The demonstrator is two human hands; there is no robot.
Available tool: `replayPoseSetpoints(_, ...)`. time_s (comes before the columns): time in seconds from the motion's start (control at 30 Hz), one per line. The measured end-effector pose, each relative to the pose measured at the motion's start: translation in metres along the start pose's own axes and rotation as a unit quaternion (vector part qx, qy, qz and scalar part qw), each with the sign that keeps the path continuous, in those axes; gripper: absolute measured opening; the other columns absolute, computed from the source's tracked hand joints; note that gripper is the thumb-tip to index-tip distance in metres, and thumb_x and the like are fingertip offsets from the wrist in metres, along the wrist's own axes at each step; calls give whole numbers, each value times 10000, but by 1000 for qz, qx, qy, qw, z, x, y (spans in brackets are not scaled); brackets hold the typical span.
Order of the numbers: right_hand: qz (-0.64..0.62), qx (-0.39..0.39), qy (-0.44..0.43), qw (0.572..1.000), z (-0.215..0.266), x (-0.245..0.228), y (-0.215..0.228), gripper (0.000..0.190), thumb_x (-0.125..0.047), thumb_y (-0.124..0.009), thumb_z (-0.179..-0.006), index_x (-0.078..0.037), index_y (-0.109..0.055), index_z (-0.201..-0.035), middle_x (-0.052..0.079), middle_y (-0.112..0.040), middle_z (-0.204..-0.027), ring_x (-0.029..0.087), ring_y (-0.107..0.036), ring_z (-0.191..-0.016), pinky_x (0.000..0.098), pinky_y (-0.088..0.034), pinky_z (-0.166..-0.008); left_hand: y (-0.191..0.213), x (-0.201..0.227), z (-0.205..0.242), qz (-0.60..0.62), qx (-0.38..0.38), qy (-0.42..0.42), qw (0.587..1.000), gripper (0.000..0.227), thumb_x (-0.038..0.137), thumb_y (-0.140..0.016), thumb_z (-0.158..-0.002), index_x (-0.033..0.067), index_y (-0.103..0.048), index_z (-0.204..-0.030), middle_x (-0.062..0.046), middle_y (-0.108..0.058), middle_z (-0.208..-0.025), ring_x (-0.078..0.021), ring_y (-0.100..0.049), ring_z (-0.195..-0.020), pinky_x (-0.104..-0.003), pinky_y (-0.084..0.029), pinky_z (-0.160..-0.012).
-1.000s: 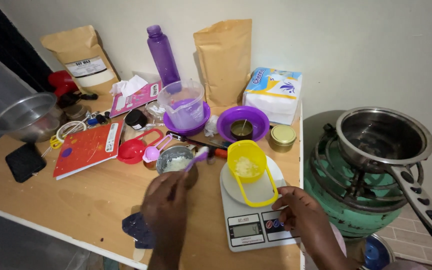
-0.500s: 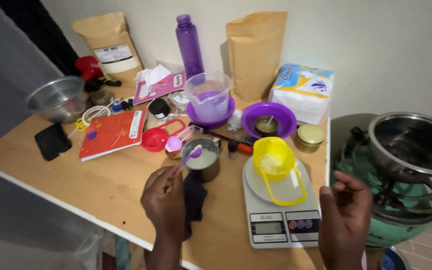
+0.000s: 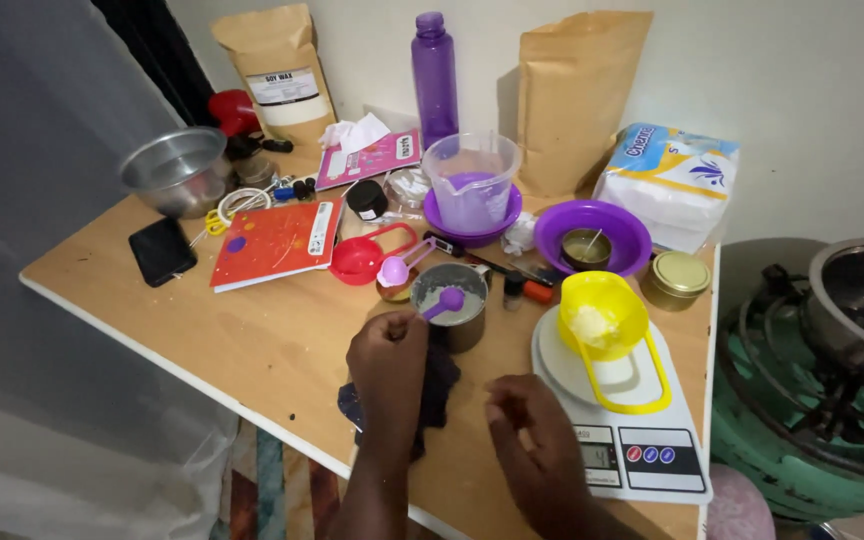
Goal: The person is measuring out ingredients, specifically a white powder, using a spoon and a digital scale as part of the process for preparing a wax mixture.
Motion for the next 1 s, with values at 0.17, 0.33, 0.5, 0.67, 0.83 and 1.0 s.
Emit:
replayPoseSetpoints(0.17, -17, -61, -90, 994, -14, -3, -12, 149, -171, -535, -873, -82, -611, -966, 3, -591, -785, 94, -539, -661, 238, -445, -621, 0, 9, 7, 30, -26, 26, 999, 166, 212, -606, -726, 98, -727, -717, 23, -669, -644, -96, -591, -663, -278, -471, -656)
replayPoseSetpoints(0.33, -67, -56, -66, 994, -20, 7, -27, 158, -148, -525, -858, -77, -629, -954, 43, -640, -849, 118, -593, -734, 256, -477, -672, -7, 4, 7, 28, -23, 2, 999, 197, 227, -655, -730, 82, -758, -816, 3, -746, -766, -89, -666, -753, -253, -509, -726)
replayPoseSetpoints(0.5, -3, -84, 28, 996, -8, 15, -29, 164, -172, -491, -901, -72, -616, -935, 91, -633, -885, 199, -618, -777, 310, -471, -722, -3, 5, 10, 81, -4, -1, 997, 231, 198, -676, -734, 73, -774, -902, -22, -765, -825, -92, -679, -761, -244, -526, -730)
replayPoseSetpoints(0.67, 20, -101, 48, 993, -12, 21, -24, 171, -129, -465, -902, -46, -585, -991, 113, -600, -877, 236, -580, -767, 337, -454, -714, -2, 10, 14, 67, -5, 4, 998, 180, 188, -673, -765, 77, -786, -850, 5, -750, -758, -49, -617, -719, -246, -483, -684)
replayPoseSetpoints(0.83, 16, -90, 25, 996, -15, 24, -23, 193, -165, -455, -902, -58, -590, -989, 97, -607, -875, 218, -569, -752, 329, -444, -695, -8, 3, 15, 76, 40, -9, 996, 156, 184, -697, -765, 75, -786, -832, 39, -621, -627, -50, -504, -622, -241, -427, -599)
replayPoseSetpoints(1.0, 7, -75, -21, 997, -18, 28, -22, 183, -209, -471, -900, -86, -596, -953, 73, -588, -789, 185, -547, -679, 320, -430, -635, -12, -3, 15, 34, 54, -44, 997, 166, 184, -691, -756, 84, -782, -853, 30, -706, -675, -41, -579, -647, -230, -467, -640)
Point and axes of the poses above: each hand's wrist, its own z-axis away from the middle knuckle, its own y-axis out of the back of the hand, x = y × z, the point moved 4 cm from there along -z, towards the middle knuckle
